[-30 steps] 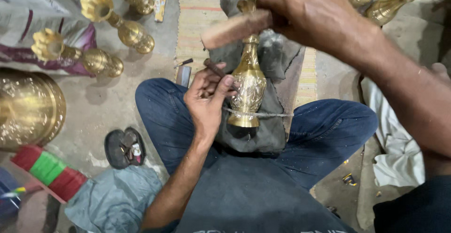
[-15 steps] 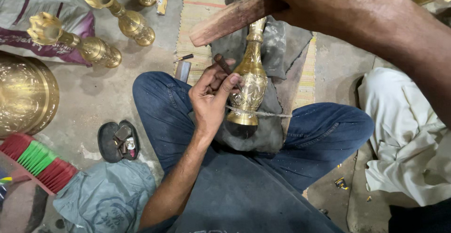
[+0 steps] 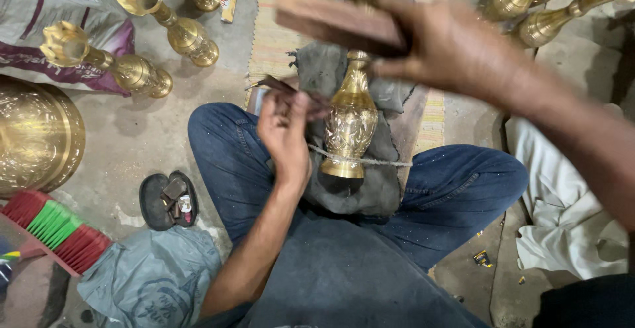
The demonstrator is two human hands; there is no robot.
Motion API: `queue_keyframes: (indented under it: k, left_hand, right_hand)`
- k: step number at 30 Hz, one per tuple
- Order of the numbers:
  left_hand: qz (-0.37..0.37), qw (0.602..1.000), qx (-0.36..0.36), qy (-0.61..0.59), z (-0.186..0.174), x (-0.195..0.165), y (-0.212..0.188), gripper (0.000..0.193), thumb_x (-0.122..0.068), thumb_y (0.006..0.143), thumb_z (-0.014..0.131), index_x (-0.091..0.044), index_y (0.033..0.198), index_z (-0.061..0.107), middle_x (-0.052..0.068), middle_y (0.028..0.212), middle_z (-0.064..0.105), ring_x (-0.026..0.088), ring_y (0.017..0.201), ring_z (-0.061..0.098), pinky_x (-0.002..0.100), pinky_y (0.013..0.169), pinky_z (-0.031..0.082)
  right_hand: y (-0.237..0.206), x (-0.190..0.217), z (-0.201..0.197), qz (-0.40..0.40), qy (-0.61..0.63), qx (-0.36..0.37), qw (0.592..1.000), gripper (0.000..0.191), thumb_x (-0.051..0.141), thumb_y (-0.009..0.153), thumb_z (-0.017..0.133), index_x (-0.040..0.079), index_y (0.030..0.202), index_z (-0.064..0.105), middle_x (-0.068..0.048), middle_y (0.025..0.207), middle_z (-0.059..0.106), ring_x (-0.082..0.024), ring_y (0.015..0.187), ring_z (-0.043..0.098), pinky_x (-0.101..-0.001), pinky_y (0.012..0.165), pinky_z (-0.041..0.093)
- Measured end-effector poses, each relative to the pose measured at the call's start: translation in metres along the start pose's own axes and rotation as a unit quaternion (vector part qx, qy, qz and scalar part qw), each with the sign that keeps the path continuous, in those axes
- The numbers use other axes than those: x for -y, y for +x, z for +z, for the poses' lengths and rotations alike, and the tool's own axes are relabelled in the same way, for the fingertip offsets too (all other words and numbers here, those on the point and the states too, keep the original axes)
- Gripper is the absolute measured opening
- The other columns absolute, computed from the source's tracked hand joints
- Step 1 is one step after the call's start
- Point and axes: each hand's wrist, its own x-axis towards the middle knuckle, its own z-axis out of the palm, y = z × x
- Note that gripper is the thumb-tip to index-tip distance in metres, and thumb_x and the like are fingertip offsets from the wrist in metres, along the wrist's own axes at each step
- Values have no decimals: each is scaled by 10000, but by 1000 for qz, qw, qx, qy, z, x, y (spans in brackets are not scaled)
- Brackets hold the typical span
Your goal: The person sits cross-legged on the floor with a brass vase lashed to a sandbag on their lap. They hold a punch against the vase's engraved surface and strike it with a wooden mallet, repositioning the punch to work around the pattern, then rotate the vase to continue hammering other areas.
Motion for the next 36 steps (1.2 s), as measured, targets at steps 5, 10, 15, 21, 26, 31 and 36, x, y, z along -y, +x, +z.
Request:
queue_keyframes:
  k: [5,10,15,21,26,31,36]
  left_hand:
    - [-43,992,-41,-107,19,16,40,373,-233,998,721,-77,1312,594,62,966,732,143,862,744,273,688,598]
    - [-40,994,15,-102,33,23,49,394,-222,1045,763,-49,1367,617,50,1091,703,90,909,645,245,694,520]
    - [7,997,58,-42,37,12,44,351,-240,1051,727,-30,1309,614,56,1162,729,129,1071,718,304,860,645]
    - [11,1000,6,16,33,-15,31,327,-170,1063,698,-16,1334,600,78,1111,721,135,990,716,303,819,637]
    - [28,991,54,119,21,-38,-9,275,-82,1037,726,-7,1287,639,78,990,753,137,889,760,281,768,655]
    - [75,959,103,254,25,-44,-21,331,-63,984,783,-2,1296,691,69,1020,773,90,876,728,230,753,598]
    - [34,970,107,214,26,-42,-14,314,-82,985,780,-12,1278,692,47,978,780,63,866,723,225,768,609]
  right_hand:
    - [-21,2,73,76,147,48,985,862,560,708,889,54,1303,525,-224,1075,711,-360,952,722,-497,829,581]
    - [-31,-21,116,76,347,0,935,965,530,672,911,27,1351,447,-223,1276,631,-315,1223,628,-447,1010,521]
    - [-30,-31,130,17,483,-14,875,975,473,700,906,29,1418,419,-196,1391,582,-279,1339,548,-423,1091,466]
    - [-33,-27,114,42,472,10,881,937,491,780,849,31,1458,396,-160,1349,614,-275,1270,598,-408,1017,513]
    - [-33,-33,65,60,171,-23,983,575,427,855,833,74,1243,597,-140,1026,725,-272,941,721,-431,794,566]
    - [-24,-33,27,-147,-6,-161,976,440,193,933,823,35,1271,589,-156,981,689,-357,904,694,-479,767,536]
    - [-19,-27,0,-198,-95,-188,957,364,99,832,828,25,1127,628,-166,888,682,-364,828,695,-478,704,528]
